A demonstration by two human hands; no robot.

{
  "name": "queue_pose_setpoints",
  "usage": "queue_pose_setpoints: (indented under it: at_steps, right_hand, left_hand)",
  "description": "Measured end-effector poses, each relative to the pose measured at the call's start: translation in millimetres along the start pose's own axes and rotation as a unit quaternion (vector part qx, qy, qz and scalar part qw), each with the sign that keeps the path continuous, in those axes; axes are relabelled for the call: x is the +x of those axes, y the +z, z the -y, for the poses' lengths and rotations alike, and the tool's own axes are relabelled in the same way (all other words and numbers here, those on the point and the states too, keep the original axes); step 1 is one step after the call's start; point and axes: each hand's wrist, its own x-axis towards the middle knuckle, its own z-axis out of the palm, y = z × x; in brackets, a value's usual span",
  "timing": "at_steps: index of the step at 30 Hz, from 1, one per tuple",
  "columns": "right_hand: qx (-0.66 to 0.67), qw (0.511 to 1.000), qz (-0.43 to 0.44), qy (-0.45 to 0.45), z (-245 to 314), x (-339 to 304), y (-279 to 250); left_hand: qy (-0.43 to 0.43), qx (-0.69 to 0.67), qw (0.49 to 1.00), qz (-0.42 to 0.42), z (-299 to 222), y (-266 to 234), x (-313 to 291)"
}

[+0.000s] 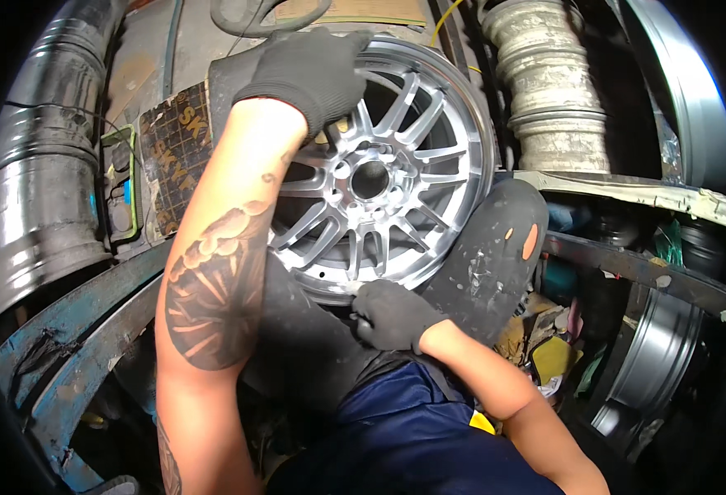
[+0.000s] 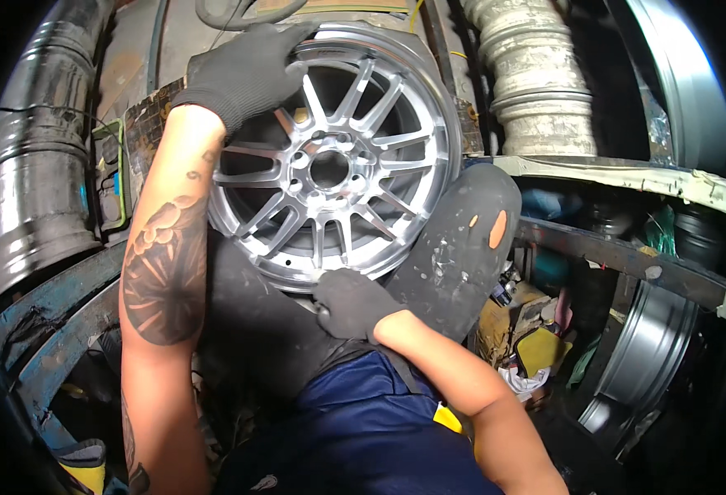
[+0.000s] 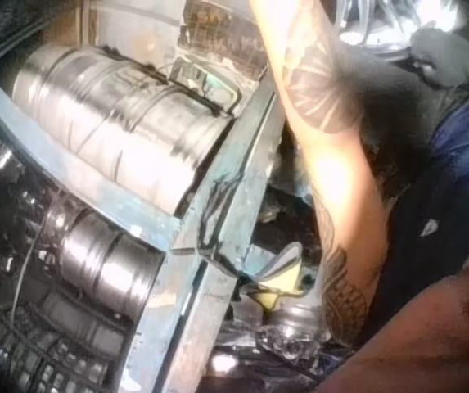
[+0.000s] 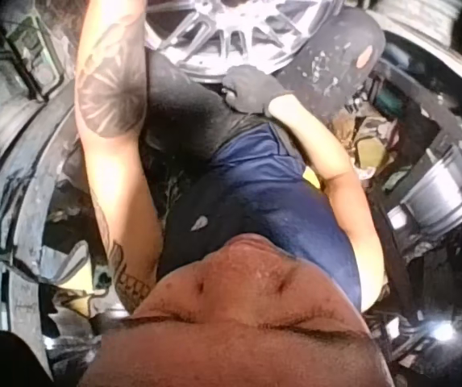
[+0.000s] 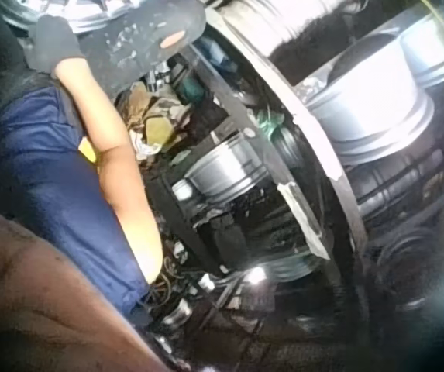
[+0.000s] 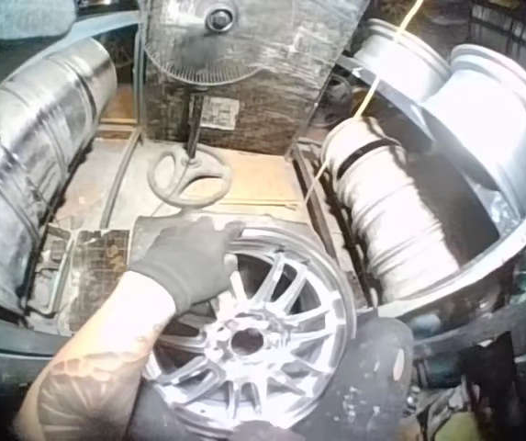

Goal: The person scrubs a silver multi-spoke wheel rim with a small abrasive pad while sitting on the floor. They rotate the rim to access different sections and continue scrubbing the spokes and inner barrel.

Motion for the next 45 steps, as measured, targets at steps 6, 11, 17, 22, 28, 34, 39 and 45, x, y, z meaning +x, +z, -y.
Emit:
queue_pose_setpoints:
  at_steps: [6,11,17,22,28,34,39,45]
  right_hand:
    - [-0.135,0.99,0.016,0.05,-25,-24,-14]
    - [-0.043,0.996,-0.064,0.038,2,-7,19]
    - [0.058,0.996,-0.064,-0.016,23,-36,9]
    - [-0.007,0.994,-0.112,0.007,-6,-61,-2]
    - [-0.209,0.973,-0.072,0.063,-19,-45,-17]
    - [-0.217,0.972,0.0,0.091,-13,-33,-13]
    - [-0.207,0.976,0.039,0.062,-9,-29,-20]
    - [-0.248,0.958,0.02,0.143,-14,-27,-25]
  left_hand:
    - [-0.013,0.014,0.999,0.029,-3,-4,-1]
    - [0.002,0.016,1.0,0.007,-4,-4,-1]
    - [0.02,-0.002,1.0,-0.012,6,3,-1]
    - [0.019,0.003,1.0,-0.012,2,6,1]
    - [0.003,0.015,1.0,0.003,2,2,1]
    - [-0.014,0.018,1.0,0.016,-5,-1,-1]
    - [-0.011,0.026,1.0,0.01,-3,-2,-1]
    - [-0.007,0.024,0.999,-0.047,-4,3,-4]
